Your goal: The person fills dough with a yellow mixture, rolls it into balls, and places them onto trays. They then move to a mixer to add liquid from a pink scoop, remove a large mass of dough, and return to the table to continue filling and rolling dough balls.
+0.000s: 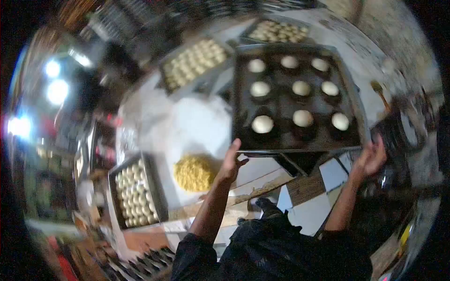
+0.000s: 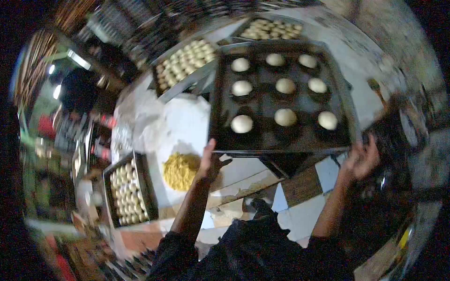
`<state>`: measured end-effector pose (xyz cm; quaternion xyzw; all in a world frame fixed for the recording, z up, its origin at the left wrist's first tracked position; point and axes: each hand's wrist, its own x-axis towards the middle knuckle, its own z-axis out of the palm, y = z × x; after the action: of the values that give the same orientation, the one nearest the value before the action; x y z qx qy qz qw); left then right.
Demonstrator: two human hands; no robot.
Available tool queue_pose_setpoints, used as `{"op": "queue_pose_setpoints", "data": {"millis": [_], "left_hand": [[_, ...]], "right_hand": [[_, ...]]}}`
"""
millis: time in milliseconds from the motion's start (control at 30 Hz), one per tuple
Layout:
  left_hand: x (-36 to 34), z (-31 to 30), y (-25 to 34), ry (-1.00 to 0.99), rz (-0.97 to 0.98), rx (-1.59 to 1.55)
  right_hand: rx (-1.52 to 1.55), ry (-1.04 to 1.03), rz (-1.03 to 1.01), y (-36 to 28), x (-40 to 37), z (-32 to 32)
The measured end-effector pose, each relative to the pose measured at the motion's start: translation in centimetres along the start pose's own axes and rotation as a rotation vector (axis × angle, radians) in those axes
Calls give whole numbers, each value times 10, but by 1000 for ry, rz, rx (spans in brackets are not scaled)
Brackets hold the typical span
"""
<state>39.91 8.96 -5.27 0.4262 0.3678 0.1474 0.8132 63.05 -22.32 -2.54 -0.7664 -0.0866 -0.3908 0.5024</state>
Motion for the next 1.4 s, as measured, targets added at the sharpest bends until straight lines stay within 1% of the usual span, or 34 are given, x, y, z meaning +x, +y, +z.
{"op": "queue_pose_setpoints", "data": {"millis": [33, 67, 100, 133, 167, 233, 267, 300, 367, 400, 433, 467, 533, 567, 600, 633, 700, 733, 767, 800, 833, 867, 933, 967, 1000, 1033, 1100, 1167, 1200, 1267, 1300, 1333, 1367, 1400], "left_hand": [[11, -12, -17, 52, 40, -10], [15, -37, -44, -153, 123, 90], [-19, -17, -34, -188, 269, 89], [-21, -34, -59, -199, 327, 200], [-41, -43, -65, -170, 267, 470], [-88, -55, -103, -147, 234, 243], [-81, -92, -162, -109, 341, 676], [-125, -93, -162, -35, 265, 760], [-184, -137, -242, 202, 81, 936], [-208, -169, -304, 292, 13, 1136], [-265, -162, -294, 395, -323, 1112], [-299, -177, -343, 477, -386, 1088], [-380, -186, -398, 606, -420, 841], [-418, -184, -429, 730, -428, 701], [-447, -190, -479, 901, -406, 643], [-475, -183, -530, 1065, -399, 579], [-541, -148, -559, 1260, -371, 381], [-570, -128, -576, 1341, -367, 277], [-594, -110, -592, 1396, -367, 181], [-613, -90, -610, 1442, -366, 88], [-629, -69, -626, 1502, -355, -6], [-647, -52, -639, 1554, -306, -36], [-667, -34, -658, 1648, -221, -69], [-683, -20, -678, 1682, -214, -125], [-697, -13, -698, 1789, -162, -210], [-714, -2, -719, 1894, -114, -292], [-746, 37, -750, 2028, -103, -483], [-755, 74, -797, 2439, 11, -795], [-755, 91, -823, 2446, -232, -819], [-737, 127, -888, 2194, -409, -567], [-741, 146, -873, 2148, -527, -724], [-729, 151, -906, 1884, -459, -1116], [-691, 159, -943, 1864, -376, -1061], [-713, 184, -913, 1785, -198, -1424]], "right_hand": [[-106, 70, -211, -30, -8, -11], [158, 110, -152, 16, -32, -14], [113, 147, -270, -59, -37, -15], [92, 107, -420, -85, -48, -16], [283, 3, -448, -93, -62, -14], [570, -128, -484, -104, -86, 4], [671, -216, -422, -106, -97, 15], [761, -315, -359, -114, -106, 25], [851, -429, -411, -157, -126, 34], [822, -479, -522, -189, -135, 29], [800, -519, -638, -217, -150, 21], [830, -632, -672, -241, -168, 8], [1196, -785, -725, -283, -212, -12], [1351, -860, -780, -310, -236, -39], [1395, -1102, -713, -319, -265, -66], [1501, -1098, -809, -339, -292, -104], [1635, -1549, -604, -346, -378, -155], [1772, -1539, -752, -353, -414, -197], [1701, -1904, -605, -336, -488, -211], [1512, -2159, -758, -328, -529, -255], [1768, -1819, -1132, -305, -580, -292], [1475, -2359, -1337, -277, -610, -321], [1407, -2239, -2181, -206, -679, -321], [912, -2373, -2527, -163, -709, -313], [-72, -2724, -2425, -139, -715, -310], [-397, -2716, -2486, -120, -716, -308], [-368, -2557, -2758, -104, -725, -314], [-338, -2377, -2909, -105, -739, -341], [-318, -2290, -2961, -108, -752, -355], [-226, -2097, -3073, -116, -789, -393], [-158, -1979, -3142, -123, -813, -414], [-60, -1834, -3227, -130, -839, -439], [69, -1644, -3320, -138, -870, -472], [218, -1417, -3406, -145, -902, -505]]}}
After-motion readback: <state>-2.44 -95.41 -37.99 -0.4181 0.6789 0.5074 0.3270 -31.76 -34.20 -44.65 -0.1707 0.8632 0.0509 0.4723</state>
